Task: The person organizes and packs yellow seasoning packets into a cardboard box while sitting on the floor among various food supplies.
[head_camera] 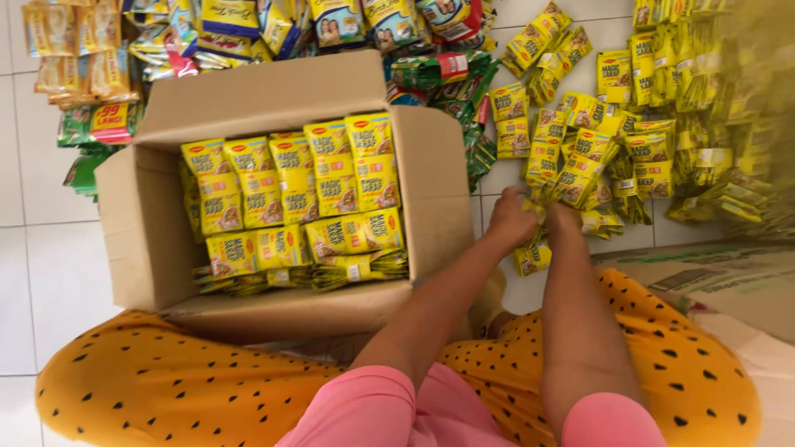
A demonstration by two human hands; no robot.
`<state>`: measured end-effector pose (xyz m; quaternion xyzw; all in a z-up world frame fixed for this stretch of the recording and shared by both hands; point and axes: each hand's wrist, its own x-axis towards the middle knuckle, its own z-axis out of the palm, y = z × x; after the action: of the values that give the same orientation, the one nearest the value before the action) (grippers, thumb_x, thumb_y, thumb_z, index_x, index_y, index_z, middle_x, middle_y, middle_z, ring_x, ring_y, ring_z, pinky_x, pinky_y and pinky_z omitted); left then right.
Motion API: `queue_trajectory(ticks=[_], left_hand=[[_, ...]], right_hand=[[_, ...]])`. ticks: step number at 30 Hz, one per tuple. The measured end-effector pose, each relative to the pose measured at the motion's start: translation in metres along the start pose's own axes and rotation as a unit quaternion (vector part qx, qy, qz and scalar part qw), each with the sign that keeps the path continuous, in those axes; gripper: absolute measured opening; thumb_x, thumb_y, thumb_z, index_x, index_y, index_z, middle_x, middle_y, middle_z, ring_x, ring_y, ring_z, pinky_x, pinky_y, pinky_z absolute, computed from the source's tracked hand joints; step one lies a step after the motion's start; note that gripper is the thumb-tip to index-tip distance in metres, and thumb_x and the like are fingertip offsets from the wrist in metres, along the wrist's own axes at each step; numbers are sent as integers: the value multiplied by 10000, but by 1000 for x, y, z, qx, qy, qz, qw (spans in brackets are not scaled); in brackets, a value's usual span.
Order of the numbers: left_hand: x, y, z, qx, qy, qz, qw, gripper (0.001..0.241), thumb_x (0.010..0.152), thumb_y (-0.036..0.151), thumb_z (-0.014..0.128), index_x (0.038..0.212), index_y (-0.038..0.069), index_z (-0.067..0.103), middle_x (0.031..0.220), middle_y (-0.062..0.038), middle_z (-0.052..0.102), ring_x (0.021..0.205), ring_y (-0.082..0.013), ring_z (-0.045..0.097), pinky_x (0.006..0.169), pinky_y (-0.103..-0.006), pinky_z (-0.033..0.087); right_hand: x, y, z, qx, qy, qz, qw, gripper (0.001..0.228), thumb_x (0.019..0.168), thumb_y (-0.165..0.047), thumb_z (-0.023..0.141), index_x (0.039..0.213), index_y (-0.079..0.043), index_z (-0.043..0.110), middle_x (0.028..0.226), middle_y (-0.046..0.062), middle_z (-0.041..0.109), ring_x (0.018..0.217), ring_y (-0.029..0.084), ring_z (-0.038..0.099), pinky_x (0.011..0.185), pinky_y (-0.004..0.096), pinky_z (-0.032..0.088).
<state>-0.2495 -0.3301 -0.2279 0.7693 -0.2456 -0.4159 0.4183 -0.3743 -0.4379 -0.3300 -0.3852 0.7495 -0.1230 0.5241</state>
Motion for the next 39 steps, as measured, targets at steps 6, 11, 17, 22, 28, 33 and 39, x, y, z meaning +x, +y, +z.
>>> queue_trajectory(ticks=[6, 11, 17, 22, 28, 33, 39], left_hand=[[15, -51, 20, 95, -72, -101, 988, 883, 756, 246, 728, 1545, 80, 367, 1381, -265, 581, 1271, -412, 583, 1069, -464, 474], [20, -49, 18, 138, -111, -116, 977, 1053, 700, 372, 804, 1579, 107, 289, 1423, -235, 551, 1303, -406, 552, 1081, -479, 453], [32, -73, 5, 194, -122, -111, 967, 1269, 525, 517, 942, 1546, 110, 308, 1444, -199, 542, 1308, -405, 532, 1069, -488, 452], [41, -83, -6, 181, -102, -140, 968, 1143, 541, 505, 942, 1465, 92, 411, 1349, -183, 634, 1209, -373, 624, 1001, -472, 510], [60, -49, -6, -79, -46, -105, 990, 559, 779, 245, 809, 1230, -6, 594, 1102, -156, 752, 940, -239, 740, 782, -377, 595], [53, 61, -48, -272, 14, 49, 961, 448, 784, 82, 742, 1211, 22, 619, 1059, -66, 714, 919, -156, 685, 782, -343, 582], [28, 115, -136, -317, -98, 162, 929, 650, 826, 157, 797, 1387, -24, 523, 1197, -103, 695, 1076, -212, 666, 934, -358, 554]], right_hand=[[17, 26, -4, 6, -75, 147, 986, 213, 940, -270, 550, 1020, -91, 634, 852, 69, 650, 680, 232, 541, 569, 423, 396], [50, 80, 11, 78, -144, 137, 977, 127, 927, -185, 532, 1001, -155, 631, 836, 48, 630, 646, 222, 551, 548, 414, 398], [28, 76, 32, 12, -240, 179, 954, 170, 945, -256, 590, 1072, -194, 684, 883, 13, 680, 678, 176, 565, 605, 384, 412], [-18, 25, 37, 26, -353, 161, 921, 236, 907, -368, 645, 1104, -261, 720, 894, -4, 702, 721, 162, 597, 647, 358, 423], [-47, -57, 27, -28, -287, 72, 955, 342, 867, -367, 767, 1132, -195, 636, 1036, -17, 686, 963, 160, 616, 778, 377, 420], [-69, -136, 11, 220, -401, -127, 880, 415, 853, -162, 808, 1204, -174, 587, 1162, 11, 678, 1128, 194, 611, 951, 377, 475], [-179, -232, -28, 159, -421, -235, 862, 406, 892, -82, 771, 1233, -130, 556, 1143, -1, 658, 1069, 151, 611, 847, 328, 485]])
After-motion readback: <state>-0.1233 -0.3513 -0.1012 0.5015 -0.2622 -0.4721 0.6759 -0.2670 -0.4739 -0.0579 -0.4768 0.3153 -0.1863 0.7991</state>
